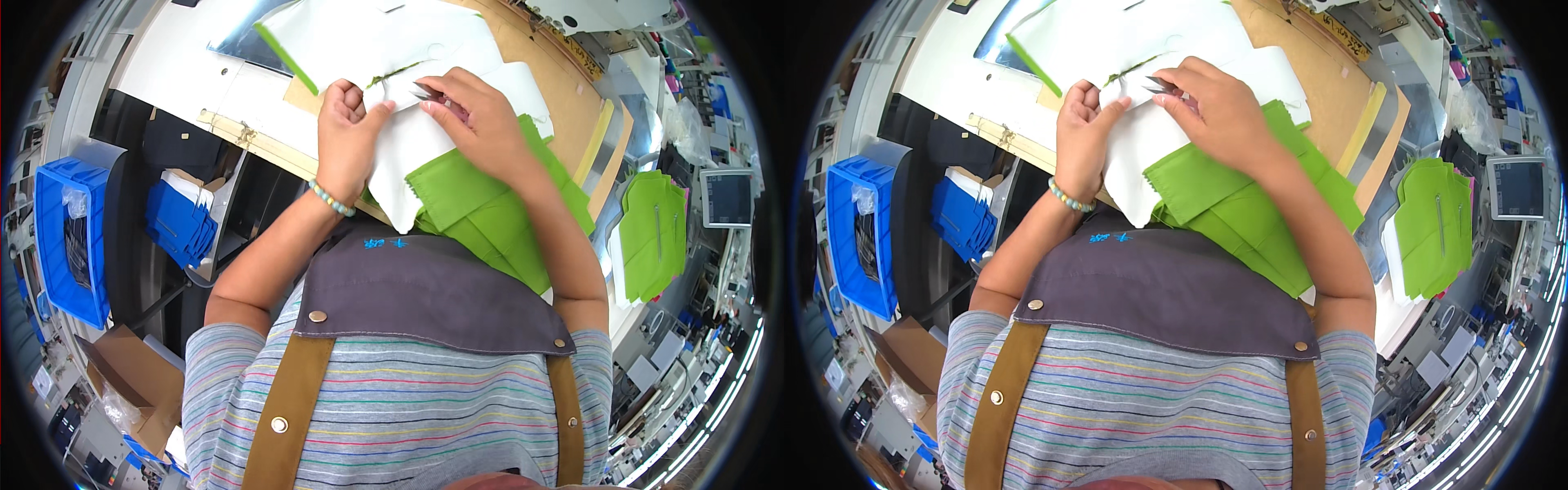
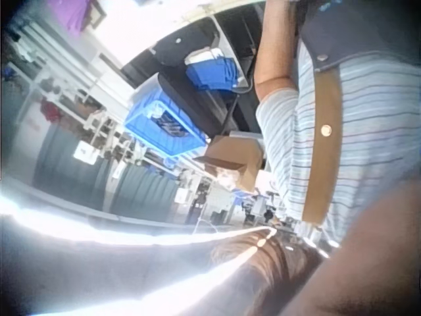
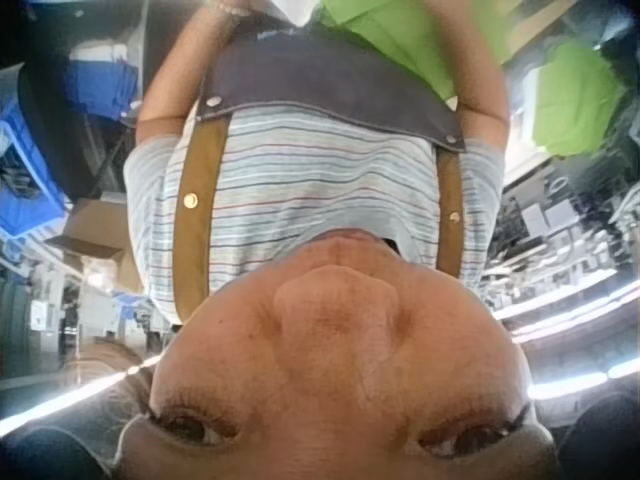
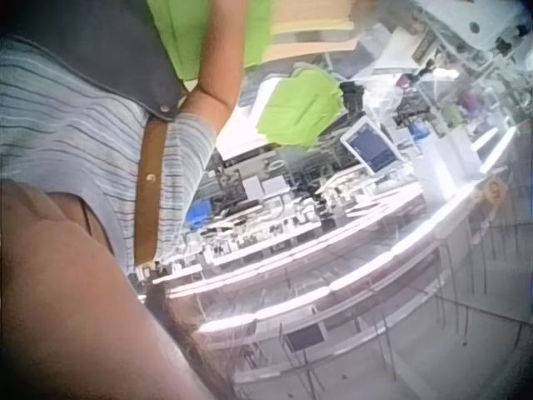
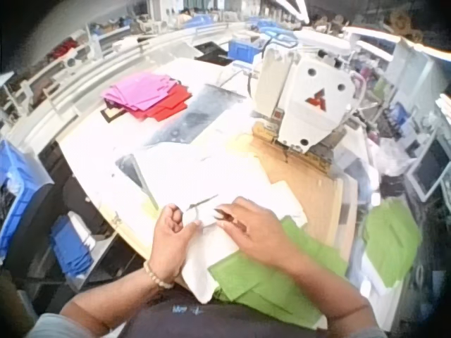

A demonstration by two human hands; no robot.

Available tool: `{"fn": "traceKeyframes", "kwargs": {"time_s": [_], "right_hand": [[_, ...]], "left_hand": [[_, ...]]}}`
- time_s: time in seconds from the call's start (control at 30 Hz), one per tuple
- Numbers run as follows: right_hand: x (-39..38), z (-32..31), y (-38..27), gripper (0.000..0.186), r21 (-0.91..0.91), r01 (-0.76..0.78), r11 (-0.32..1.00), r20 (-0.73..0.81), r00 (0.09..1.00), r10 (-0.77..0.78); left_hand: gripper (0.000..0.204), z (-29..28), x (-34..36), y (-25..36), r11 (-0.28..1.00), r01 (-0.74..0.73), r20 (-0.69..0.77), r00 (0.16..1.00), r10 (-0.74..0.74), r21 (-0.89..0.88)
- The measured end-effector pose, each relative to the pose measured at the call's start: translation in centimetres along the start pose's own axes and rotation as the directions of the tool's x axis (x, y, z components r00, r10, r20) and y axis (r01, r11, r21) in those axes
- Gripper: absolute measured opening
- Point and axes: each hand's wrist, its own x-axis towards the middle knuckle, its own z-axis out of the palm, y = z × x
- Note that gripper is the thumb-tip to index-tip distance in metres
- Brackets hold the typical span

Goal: The person sews several green and white fabric panels together using an industrial sewing machine.

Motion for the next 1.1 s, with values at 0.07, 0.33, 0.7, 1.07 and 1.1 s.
{"fn": "traceKeyframes", "kwargs": {"time_s": [0.07, 0.33, 0.7, 1.07, 1.1], "right_hand": [[1.2, -1.2, 0.2, 0.029, -0.065, 0.078, 0.995, -0.035, 0.996, -0.080], [6.1, -4.0, 0.0, 0.030, -0.270, 0.230, 0.935, -0.012, 0.970, -0.242], [8.2, -0.5, 2.1, 0.025, -0.249, 0.240, 0.938, -0.073, 0.961, -0.266], [7.8, 0.4, 1.8, 0.029, -0.196, 0.191, 0.962, -0.075, 0.975, -0.209], [7.9, 0.5, 1.9, 0.029, -0.191, 0.209, 0.959, -0.088, 0.969, -0.229]], "left_hand": [[0.035, -0.7, 1.7, 0.7, 1.000, -0.003, 0.013, 1.000, 0.003, -0.003], [0.026, -1.4, 4.7, 3.8, 0.975, 0.218, 0.128, 0.966, -0.223, 0.049], [0.028, -2.7, 6.4, 3.6, 0.960, 0.277, 0.224, 0.938, -0.264, -0.029], [0.033, -2.3, 6.4, 3.3, 0.968, 0.251, 0.119, 0.960, -0.252, 0.024], [0.033, -1.8, 6.2, 3.4, 0.968, 0.250, 0.118, 0.961, -0.251, 0.025]]}}
